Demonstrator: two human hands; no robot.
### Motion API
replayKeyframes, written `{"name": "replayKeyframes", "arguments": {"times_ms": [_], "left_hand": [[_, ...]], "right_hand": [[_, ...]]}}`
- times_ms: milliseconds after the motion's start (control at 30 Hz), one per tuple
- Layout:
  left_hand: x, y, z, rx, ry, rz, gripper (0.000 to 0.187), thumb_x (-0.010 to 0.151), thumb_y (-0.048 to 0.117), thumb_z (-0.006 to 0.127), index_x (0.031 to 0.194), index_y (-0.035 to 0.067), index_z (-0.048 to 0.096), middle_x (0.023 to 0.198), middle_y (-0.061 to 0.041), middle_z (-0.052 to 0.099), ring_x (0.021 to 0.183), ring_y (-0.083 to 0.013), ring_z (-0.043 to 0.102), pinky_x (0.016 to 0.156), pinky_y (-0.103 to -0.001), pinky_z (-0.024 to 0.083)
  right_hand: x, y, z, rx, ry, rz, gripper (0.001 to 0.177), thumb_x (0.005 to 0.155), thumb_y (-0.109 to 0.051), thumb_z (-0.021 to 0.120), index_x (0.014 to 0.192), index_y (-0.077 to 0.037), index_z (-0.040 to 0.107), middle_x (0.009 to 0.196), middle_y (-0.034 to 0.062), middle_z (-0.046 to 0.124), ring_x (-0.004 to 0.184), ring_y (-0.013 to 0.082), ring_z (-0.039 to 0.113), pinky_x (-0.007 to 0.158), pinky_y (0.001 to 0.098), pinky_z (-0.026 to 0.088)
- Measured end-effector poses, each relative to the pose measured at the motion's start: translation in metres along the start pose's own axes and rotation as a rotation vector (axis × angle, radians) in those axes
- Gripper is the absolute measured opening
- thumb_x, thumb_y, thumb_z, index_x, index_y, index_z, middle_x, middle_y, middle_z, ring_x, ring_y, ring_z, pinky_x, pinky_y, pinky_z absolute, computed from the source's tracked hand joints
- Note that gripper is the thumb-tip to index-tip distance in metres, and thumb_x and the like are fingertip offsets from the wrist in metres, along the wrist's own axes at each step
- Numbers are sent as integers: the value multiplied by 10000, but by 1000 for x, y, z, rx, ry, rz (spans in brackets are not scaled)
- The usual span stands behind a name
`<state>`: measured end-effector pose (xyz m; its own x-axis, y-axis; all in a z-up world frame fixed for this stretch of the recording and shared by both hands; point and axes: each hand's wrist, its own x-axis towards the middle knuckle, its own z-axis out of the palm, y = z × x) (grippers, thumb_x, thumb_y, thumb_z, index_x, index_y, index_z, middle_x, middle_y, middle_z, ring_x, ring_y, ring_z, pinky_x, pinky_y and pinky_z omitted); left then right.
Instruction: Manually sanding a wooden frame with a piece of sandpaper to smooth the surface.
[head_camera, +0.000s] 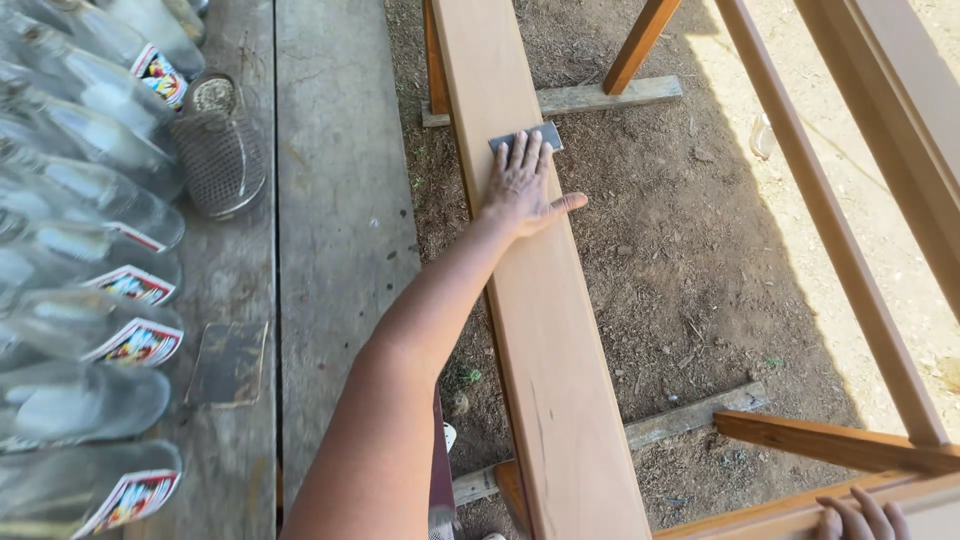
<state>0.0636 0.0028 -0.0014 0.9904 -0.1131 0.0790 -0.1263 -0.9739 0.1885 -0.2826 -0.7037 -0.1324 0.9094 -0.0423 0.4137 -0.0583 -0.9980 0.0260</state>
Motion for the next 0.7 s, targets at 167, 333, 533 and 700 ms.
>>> {"name": "replayKeyframes", "arguments": {"times_ms": [167, 333, 533, 700], "left_hand": [[-71, 46, 2, -32, -10, 20, 1299, 765, 968, 90, 1618, -11, 106, 1705, -224, 60, 1580, -366, 15, 1265, -550, -12], [-139, 88, 12, -52, 3, 42, 1286, 776, 965, 116, 1614, -11, 114, 1705, -222, 53, 1574, -365, 16, 1263, -547, -7], [-219, 138, 15, -57, -44, 56, 1286, 788, 962, 121, 1621, -17, 133, 1706, -228, 77, 1589, -366, 39, 1276, -552, 10], [-292, 182, 14, 2, -14, 130, 1287, 798, 959, 132, 1618, -32, 170, 1687, -258, 119, 1573, -392, 71, 1263, -581, 35]], "right_hand": [[8, -104, -61, 76, -20, 69, 179, 1105, -399, 553, 1156, -308, 697, 1459, -63, 584, 1470, 200, 410, 1316, 448, 221], [12, -107, -71, 152, -87, 70, 299, 1155, -418, 513, 1176, -207, 723, 1522, -16, 570, 1528, 222, 312, 1325, 457, 140], [9, -107, -74, 70, -131, 75, 367, 1148, -426, 505, 1173, -139, 733, 1519, 7, 532, 1580, 226, 305, 1303, 457, 135], [16, -120, -86, 183, -136, 117, 357, 1086, -380, 509, 1200, -158, 764, 1539, 66, 550, 1542, 283, 270, 1237, 487, 98]]}}
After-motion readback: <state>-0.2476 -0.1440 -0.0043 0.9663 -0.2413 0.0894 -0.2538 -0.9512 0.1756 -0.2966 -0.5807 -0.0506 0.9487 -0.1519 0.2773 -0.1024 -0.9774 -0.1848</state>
